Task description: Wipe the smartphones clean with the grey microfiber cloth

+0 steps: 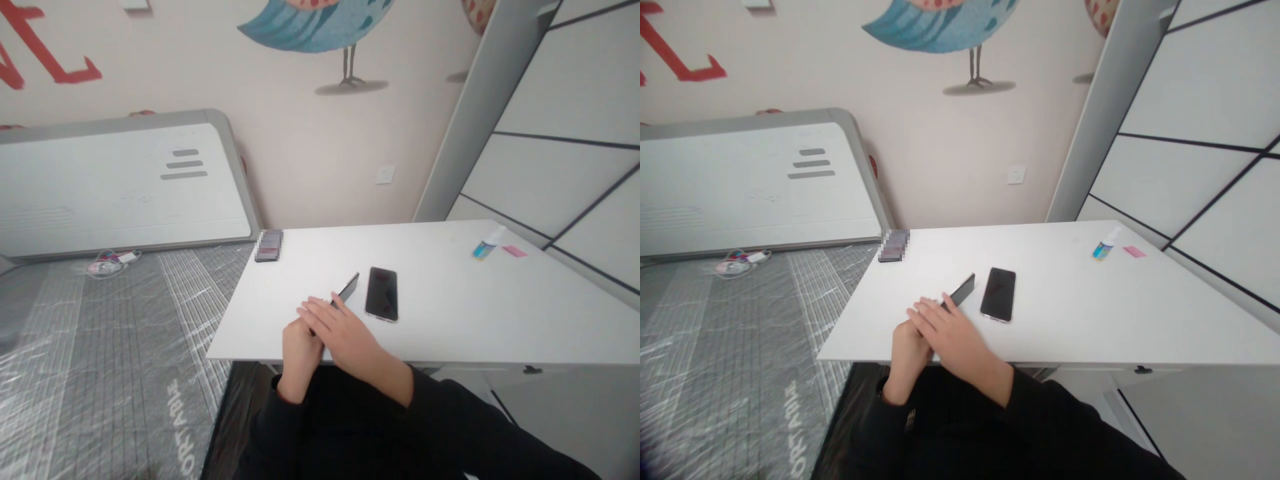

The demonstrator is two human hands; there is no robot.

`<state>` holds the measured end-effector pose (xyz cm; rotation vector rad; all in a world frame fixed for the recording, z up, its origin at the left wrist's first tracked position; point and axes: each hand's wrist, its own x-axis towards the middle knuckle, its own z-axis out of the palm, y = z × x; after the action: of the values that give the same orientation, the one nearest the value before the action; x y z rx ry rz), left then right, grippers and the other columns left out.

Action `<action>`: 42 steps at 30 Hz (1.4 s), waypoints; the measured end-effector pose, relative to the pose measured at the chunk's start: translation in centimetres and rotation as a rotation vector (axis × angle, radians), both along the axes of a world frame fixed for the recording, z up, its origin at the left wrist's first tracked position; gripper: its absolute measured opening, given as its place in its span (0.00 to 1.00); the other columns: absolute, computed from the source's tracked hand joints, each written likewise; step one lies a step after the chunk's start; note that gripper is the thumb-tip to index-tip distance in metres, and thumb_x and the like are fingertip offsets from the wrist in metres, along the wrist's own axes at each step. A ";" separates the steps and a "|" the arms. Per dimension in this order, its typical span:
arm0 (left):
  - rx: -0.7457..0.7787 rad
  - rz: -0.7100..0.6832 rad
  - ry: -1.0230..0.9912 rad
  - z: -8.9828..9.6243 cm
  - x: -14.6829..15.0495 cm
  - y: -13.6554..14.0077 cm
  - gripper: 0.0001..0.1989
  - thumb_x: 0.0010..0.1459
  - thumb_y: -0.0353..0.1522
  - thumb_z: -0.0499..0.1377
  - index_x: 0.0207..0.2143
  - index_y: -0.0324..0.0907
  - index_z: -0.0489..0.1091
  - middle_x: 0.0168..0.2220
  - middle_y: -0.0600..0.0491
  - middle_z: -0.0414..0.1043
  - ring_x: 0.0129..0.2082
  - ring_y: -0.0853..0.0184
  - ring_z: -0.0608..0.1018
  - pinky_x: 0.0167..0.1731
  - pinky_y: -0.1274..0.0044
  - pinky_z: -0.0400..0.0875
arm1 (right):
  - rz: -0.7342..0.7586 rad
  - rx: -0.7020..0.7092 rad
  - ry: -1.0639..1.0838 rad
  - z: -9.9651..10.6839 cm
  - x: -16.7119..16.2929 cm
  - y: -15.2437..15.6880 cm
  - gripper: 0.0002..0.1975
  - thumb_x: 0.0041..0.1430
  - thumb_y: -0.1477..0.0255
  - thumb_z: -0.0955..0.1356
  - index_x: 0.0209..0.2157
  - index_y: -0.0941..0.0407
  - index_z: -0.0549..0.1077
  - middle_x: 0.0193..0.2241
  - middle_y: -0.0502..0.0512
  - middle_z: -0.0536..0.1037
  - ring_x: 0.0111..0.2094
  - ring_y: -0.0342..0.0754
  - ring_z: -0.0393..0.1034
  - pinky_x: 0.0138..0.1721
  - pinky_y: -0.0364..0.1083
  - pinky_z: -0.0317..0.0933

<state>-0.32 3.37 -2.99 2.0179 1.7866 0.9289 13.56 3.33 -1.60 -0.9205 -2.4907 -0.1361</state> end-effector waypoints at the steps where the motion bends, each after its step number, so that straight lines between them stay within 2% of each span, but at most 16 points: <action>1: 0.002 -0.015 -0.014 0.1 0.0 -0.1 0.12 0.63 0.32 0.58 0.43 0.43 0.80 0.36 0.48 0.84 0.34 0.60 0.83 0.36 0.73 0.74 | -0.059 0.016 0.001 0.0 1.1 1.2 0.31 0.59 0.86 0.59 0.65 0.63 0.63 0.62 0.67 0.71 0.67 0.55 0.59 0.69 0.63 0.50; 4: 0.005 -0.044 -0.080 0.7 0.2 -0.2 0.13 0.64 0.33 0.59 0.47 0.45 0.79 0.41 0.50 0.84 0.38 0.61 0.84 0.41 0.74 0.73 | -0.255 0.006 0.018 0.3 4.5 5.5 0.30 0.56 0.89 0.58 0.59 0.65 0.68 0.59 0.70 0.74 0.64 0.58 0.64 0.67 0.66 0.52; 7: 0.000 -0.026 -0.099 1.1 0.3 -0.3 0.12 0.63 0.32 0.60 0.46 0.45 0.80 0.40 0.50 0.84 0.38 0.60 0.84 0.41 0.74 0.73 | -0.331 0.006 0.043 0.5 5.9 7.5 0.30 0.53 0.91 0.57 0.57 0.68 0.69 0.56 0.75 0.74 0.63 0.61 0.64 0.66 0.69 0.52; 11: -0.038 -0.002 -0.084 1.0 0.4 -0.2 0.11 0.62 0.30 0.60 0.44 0.43 0.80 0.38 0.50 0.84 0.36 0.61 0.83 0.42 0.74 0.74 | -0.293 0.008 0.050 0.0 2.6 4.3 0.29 0.56 0.89 0.59 0.59 0.68 0.68 0.59 0.74 0.72 0.67 0.61 0.59 0.67 0.66 0.52; 14: -0.079 0.032 -0.083 0.6 0.5 -0.1 0.16 0.62 0.27 0.54 0.45 0.33 0.79 0.40 0.44 0.81 0.38 0.61 0.81 0.41 0.74 0.76 | -0.109 0.002 0.057 -0.4 -1.0 0.1 0.29 0.59 0.84 0.61 0.63 0.66 0.64 0.64 0.70 0.68 0.69 0.59 0.53 0.69 0.63 0.51; 17: -0.065 0.041 -0.070 0.3 0.5 0.0 0.17 0.63 0.27 0.53 0.49 0.32 0.77 0.46 0.38 0.80 0.45 0.56 0.80 0.42 0.69 0.77 | 0.017 -0.001 0.032 -0.5 -2.3 -1.6 0.34 0.59 0.83 0.62 0.68 0.66 0.57 0.68 0.68 0.63 0.71 0.56 0.50 0.70 0.61 0.48; 19: -0.058 0.005 -0.059 0.4 0.4 0.0 0.14 0.64 0.28 0.57 0.47 0.39 0.79 0.43 0.42 0.82 0.43 0.56 0.82 0.42 0.69 0.76 | -0.001 0.018 0.011 -0.4 -1.2 -0.4 0.34 0.59 0.85 0.60 0.68 0.64 0.57 0.67 0.67 0.65 0.70 0.55 0.53 0.70 0.62 0.49; 21: -0.055 -0.023 -0.060 0.6 0.3 -0.1 0.11 0.64 0.31 0.59 0.45 0.43 0.80 0.39 0.47 0.83 0.38 0.58 0.83 0.41 0.71 0.75 | -0.097 0.027 0.011 -0.2 1.0 2.0 0.32 0.59 0.87 0.59 0.65 0.64 0.61 0.64 0.68 0.69 0.68 0.55 0.58 0.68 0.63 0.51; 24: -0.030 -0.022 -0.067 1.0 0.2 -0.3 0.11 0.64 0.33 0.60 0.47 0.46 0.79 0.41 0.50 0.84 0.38 0.59 0.83 0.42 0.72 0.74 | -0.241 0.015 0.038 0.3 4.3 5.9 0.31 0.55 0.89 0.58 0.61 0.67 0.67 0.60 0.72 0.72 0.65 0.59 0.63 0.66 0.67 0.53; 27: -0.014 -0.019 -0.067 1.1 0.3 -0.4 0.11 0.64 0.32 0.60 0.47 0.46 0.79 0.42 0.50 0.84 0.39 0.59 0.84 0.41 0.73 0.73 | -0.300 0.019 0.062 0.5 5.2 7.1 0.29 0.54 0.90 0.57 0.57 0.68 0.69 0.57 0.74 0.74 0.62 0.61 0.66 0.65 0.68 0.55; 29: -0.012 -0.018 -0.057 0.9 0.3 -0.4 0.11 0.64 0.32 0.59 0.47 0.46 0.79 0.41 0.51 0.84 0.39 0.60 0.83 0.41 0.74 0.73 | -0.301 0.018 0.066 0.4 4.0 5.8 0.27 0.55 0.89 0.58 0.55 0.68 0.71 0.56 0.73 0.74 0.62 0.61 0.65 0.66 0.66 0.55; 32: -0.033 -0.010 -0.022 0.3 0.4 0.0 0.11 0.65 0.31 0.58 0.45 0.43 0.80 0.38 0.48 0.84 0.36 0.60 0.83 0.40 0.73 0.74 | -0.212 0.013 0.052 0.0 0.7 1.7 0.26 0.57 0.86 0.60 0.56 0.64 0.71 0.59 0.67 0.73 0.65 0.59 0.62 0.68 0.63 0.53; 34: -0.049 -0.001 -0.002 -0.1 0.3 0.2 0.12 0.64 0.29 0.57 0.44 0.41 0.80 0.39 0.46 0.83 0.37 0.59 0.83 0.39 0.71 0.75 | -0.079 0.008 0.044 -0.2 -1.1 -0.6 0.30 0.57 0.84 0.61 0.63 0.65 0.65 0.64 0.67 0.68 0.68 0.58 0.56 0.70 0.61 0.50; 36: -0.052 0.000 0.005 -0.3 0.2 0.3 0.12 0.64 0.28 0.57 0.45 0.39 0.79 0.40 0.44 0.83 0.37 0.58 0.83 0.39 0.71 0.75 | 0.018 0.019 0.021 -0.4 -1.6 -1.2 0.34 0.58 0.83 0.62 0.67 0.66 0.59 0.66 0.67 0.65 0.69 0.57 0.54 0.70 0.61 0.48; 38: -0.049 -0.010 0.002 -0.2 0.2 0.3 0.12 0.64 0.29 0.58 0.45 0.39 0.79 0.38 0.45 0.83 0.36 0.59 0.83 0.39 0.71 0.74 | -0.008 0.044 0.001 -0.5 -0.5 0.1 0.33 0.59 0.85 0.60 0.67 0.65 0.59 0.65 0.66 0.67 0.68 0.55 0.57 0.69 0.61 0.50; 42: -0.019 -0.020 -0.042 0.6 0.2 -0.1 0.12 0.64 0.32 0.60 0.48 0.45 0.78 0.41 0.51 0.84 0.39 0.61 0.84 0.41 0.74 0.74 | -0.242 0.061 0.026 -0.2 4.1 5.6 0.31 0.56 0.89 0.58 0.61 0.67 0.66 0.60 0.72 0.73 0.63 0.59 0.65 0.66 0.65 0.54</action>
<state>-0.08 3.23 -2.35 1.9860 1.7437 0.9382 17.66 8.94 -1.75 -1.1864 -2.3306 -0.2765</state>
